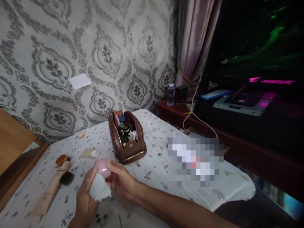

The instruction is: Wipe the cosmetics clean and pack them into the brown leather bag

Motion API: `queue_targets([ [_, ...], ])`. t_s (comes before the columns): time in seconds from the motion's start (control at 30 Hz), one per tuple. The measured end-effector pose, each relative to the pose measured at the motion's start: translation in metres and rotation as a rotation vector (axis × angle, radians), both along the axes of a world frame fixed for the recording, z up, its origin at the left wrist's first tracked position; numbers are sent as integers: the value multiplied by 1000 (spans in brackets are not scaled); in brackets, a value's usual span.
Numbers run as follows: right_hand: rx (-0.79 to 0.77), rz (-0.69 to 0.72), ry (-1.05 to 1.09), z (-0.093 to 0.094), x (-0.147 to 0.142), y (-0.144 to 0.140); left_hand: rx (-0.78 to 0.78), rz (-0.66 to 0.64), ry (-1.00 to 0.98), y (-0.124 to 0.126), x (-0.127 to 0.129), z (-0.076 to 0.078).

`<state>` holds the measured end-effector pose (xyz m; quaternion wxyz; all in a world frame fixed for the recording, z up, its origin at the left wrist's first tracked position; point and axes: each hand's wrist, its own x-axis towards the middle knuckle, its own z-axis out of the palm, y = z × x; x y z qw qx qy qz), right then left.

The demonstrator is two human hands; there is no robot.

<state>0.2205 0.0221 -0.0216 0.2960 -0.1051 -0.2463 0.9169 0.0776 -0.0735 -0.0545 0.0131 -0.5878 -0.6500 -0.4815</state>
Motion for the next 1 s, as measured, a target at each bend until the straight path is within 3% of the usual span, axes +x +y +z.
queue_targets([
  [0.1,171,-54,52,24,17,13,-21,109,-42,3,9,-5],
  [0.2,533,-215,-57,57,46,45,-64,128,-77,7,12,-5],
  [0.37,1334,-776,-735,103,87,118,-108,152,-64,10,6,-5],
  [0.47,1567,-847,-1066,115,90,154,-107,86,4,15,-1,6],
  [0.53,1606,-827,-1183,119,86,171,-94,-26,120,28,-4,30],
  [0.57,1605,-810,-1218,120,84,178,-84,-117,218,39,-4,47],
  [0.63,1589,-772,-1256,121,78,188,-43,-178,381,67,0,89],
  [0.73,1590,-731,-1272,123,69,198,-93,-187,656,125,16,152],
  [0.8,1600,-720,-1282,126,65,203,-235,-176,891,166,30,181],
  [0.9,1550,-708,-1303,130,61,210,-418,-245,1144,215,46,195],
  [1.0,1468,-693,-1302,130,60,217,-528,-277,1299,241,51,187],
])
